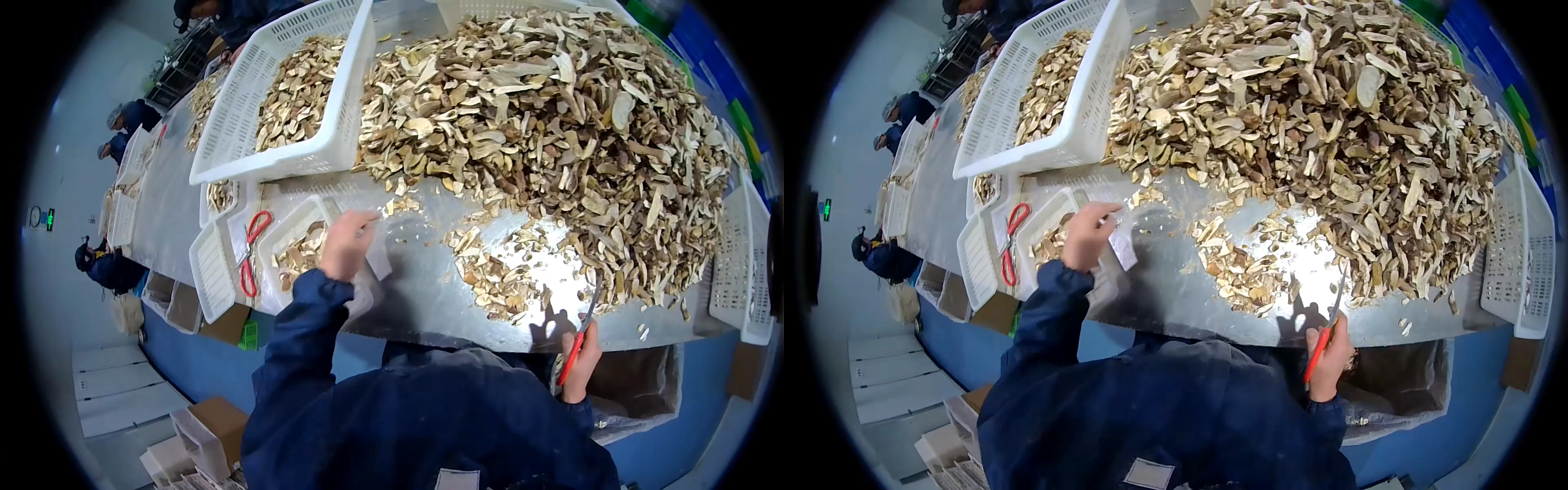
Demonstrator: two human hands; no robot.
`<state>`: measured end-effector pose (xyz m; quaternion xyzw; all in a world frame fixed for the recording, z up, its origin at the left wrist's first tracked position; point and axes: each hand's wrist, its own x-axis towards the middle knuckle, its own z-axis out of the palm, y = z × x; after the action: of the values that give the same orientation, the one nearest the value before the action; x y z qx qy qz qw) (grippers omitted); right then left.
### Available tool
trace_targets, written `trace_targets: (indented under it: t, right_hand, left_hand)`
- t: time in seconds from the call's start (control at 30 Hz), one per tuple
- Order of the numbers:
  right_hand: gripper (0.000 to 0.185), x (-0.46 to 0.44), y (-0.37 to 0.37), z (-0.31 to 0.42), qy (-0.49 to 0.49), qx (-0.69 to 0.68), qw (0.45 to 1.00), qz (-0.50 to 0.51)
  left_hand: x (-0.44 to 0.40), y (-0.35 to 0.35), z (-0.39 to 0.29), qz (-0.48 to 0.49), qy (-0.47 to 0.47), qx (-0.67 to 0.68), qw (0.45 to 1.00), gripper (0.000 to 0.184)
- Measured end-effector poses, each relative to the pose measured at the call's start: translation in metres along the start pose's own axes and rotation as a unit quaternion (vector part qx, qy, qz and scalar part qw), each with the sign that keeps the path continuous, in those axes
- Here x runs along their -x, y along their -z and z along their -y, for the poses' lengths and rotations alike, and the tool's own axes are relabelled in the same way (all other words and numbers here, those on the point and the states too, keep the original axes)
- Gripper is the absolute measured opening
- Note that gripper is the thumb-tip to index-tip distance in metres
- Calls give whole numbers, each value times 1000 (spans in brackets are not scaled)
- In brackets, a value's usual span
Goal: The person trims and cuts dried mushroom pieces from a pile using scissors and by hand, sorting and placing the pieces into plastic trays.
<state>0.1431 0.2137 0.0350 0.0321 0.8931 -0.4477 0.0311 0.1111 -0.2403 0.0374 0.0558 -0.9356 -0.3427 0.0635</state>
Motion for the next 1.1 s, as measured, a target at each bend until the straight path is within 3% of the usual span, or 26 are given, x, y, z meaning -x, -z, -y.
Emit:
trace_targets:
  t: [0.1,0.33,0.43,0.47,0.53,0.57,0.7,0.83,0.93,1.03,1.1]
  right_hand:
    - [43,4,-7,0,-22,-12,1000,-12]
    - [50,6,-16,-6,16,31,999,-25]
    - [50,5,-14,-3,6,10,1000,-4]
    - [50,3,-12,-1,3,5,1000,2]
    - [50,-1,-11,17,-9,-13,999,30]
    - [51,-3,-11,26,-10,-16,999,46]
    - [64,-5,-17,51,39,-2,995,92]
    - [73,-7,-22,70,70,-1,989,133]
    - [74,-8,-21,74,71,14,988,133]
    - [73,-8,-22,76,84,18,988,129]
    - [73,-7,-22,76,78,17,987,136]
  left_hand:
    - [-45,-35,-2,22,-60,-53,997,27]
    - [-69,-57,-6,106,-16,-88,990,22]
    - [-57,-60,-24,89,120,164,975,20]
    - [-51,-58,-35,123,164,286,936,20]
    - [-41,-54,-68,188,243,511,803,19]
    - [-37,-58,-85,195,288,513,785,17]
    - [-22,-75,-137,196,298,579,733,19]
    - [-13,-92,-143,241,218,636,700,16]
    - [-6,-93,-158,226,227,622,714,17]
    - [2,-99,-153,226,179,654,699,16]
    - [5,-97,-156,240,174,622,725,15]
